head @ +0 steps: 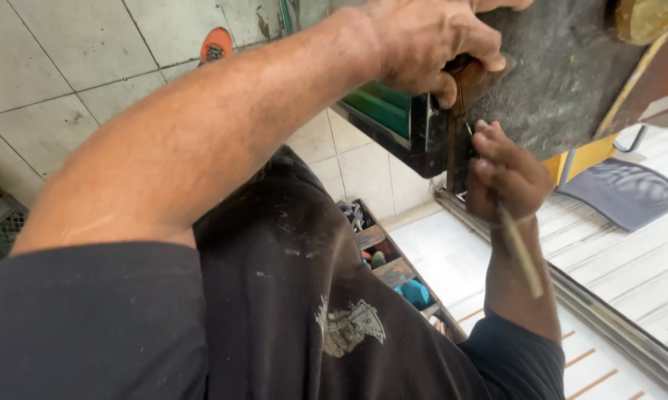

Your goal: Trimming and skiving the edges of a leather piece using a hand knife on a workbench

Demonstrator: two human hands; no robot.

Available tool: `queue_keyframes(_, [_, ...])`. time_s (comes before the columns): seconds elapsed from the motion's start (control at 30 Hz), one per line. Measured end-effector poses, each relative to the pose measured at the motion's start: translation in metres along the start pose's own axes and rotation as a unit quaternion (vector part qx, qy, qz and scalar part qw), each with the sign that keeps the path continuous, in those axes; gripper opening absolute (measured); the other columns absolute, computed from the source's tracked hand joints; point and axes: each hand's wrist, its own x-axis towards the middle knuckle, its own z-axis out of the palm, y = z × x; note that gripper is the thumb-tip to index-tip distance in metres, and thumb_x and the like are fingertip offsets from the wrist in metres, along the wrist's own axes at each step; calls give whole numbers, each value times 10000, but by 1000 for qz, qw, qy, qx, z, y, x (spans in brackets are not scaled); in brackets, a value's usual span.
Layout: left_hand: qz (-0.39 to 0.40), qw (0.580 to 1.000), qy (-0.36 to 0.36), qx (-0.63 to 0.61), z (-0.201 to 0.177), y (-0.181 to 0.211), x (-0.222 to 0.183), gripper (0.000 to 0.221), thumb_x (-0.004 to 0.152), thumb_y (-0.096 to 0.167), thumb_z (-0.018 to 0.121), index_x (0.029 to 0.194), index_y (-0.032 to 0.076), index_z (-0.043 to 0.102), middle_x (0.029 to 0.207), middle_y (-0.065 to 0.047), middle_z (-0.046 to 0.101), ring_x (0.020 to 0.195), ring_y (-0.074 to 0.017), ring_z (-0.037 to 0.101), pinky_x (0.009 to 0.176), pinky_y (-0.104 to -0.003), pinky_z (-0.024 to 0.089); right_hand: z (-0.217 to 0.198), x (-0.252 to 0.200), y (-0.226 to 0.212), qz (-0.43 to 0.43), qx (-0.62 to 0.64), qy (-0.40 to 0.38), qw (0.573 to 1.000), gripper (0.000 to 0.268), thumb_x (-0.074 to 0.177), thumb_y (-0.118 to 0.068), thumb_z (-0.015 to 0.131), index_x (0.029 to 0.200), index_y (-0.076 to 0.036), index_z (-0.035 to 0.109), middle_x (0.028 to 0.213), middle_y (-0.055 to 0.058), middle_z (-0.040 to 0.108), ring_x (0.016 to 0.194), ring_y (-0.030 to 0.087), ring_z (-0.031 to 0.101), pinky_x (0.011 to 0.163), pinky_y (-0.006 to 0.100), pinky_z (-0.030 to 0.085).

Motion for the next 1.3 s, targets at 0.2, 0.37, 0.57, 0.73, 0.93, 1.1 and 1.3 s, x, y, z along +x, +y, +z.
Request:
queue_keyframes(0.2, [-3,997,21,78,3,1,0,586,837,557,900,1362,394,698,1645,8,210,1409,-287,418,793,-519,525,20,16,-4,-6,52,142,988,200,959,113,676,1090,-37,655,1055,264,714,1010,329,742,864,390,642])
queue_keyframes(0.37, [-9,1000,7,27,3,0,1,550,802,499,874,1318,419,699,1639,31,261,1404,-227,447,814,-492,499,40,39,6,-20,-7,130,991,232,946,132,659,1086,-53,659,1088,280,720,961,351,758,734,392,621])
queue_keyframes(0.57, [22,999,33,-25,21,-10,8,383,730,404,865,1048,291,687,1615,-32,369,1170,-282,604,685,-512,505,43,49,13,-14,-40,123,991,116,958,90,643,1021,-8,649,1034,327,718,912,410,749,762,474,624])
queue_keyframes(0.73, [58,995,85,17,30,-11,13,256,763,385,843,965,330,695,1612,-60,334,1155,-267,625,619,-494,511,39,51,17,-37,-37,86,995,60,998,36,663,1044,4,644,1039,355,703,907,438,751,730,490,633])
queue_keyframes(0.93, [56,995,69,33,25,-12,16,461,686,515,877,1106,382,744,1608,-24,307,1278,-306,544,731,-544,535,35,62,21,-106,-127,45,985,74,945,104,627,953,32,611,959,331,729,795,463,754,639,536,637])
queue_keyframes(1.1, [27,998,39,-32,3,0,5,368,720,368,896,1061,337,762,1563,-7,315,1288,-328,521,723,-564,530,34,62,36,-188,-219,44,956,222,917,85,696,746,-3,585,833,242,775,569,302,660,425,400,518])
queue_keyframes(1.3, [8,999,37,-8,11,1,6,379,725,361,855,1087,334,747,1618,-12,274,1207,-326,578,578,-543,540,24,72,12,-163,-218,-45,961,167,924,163,702,817,84,602,927,328,753,632,425,680,477,468,548])
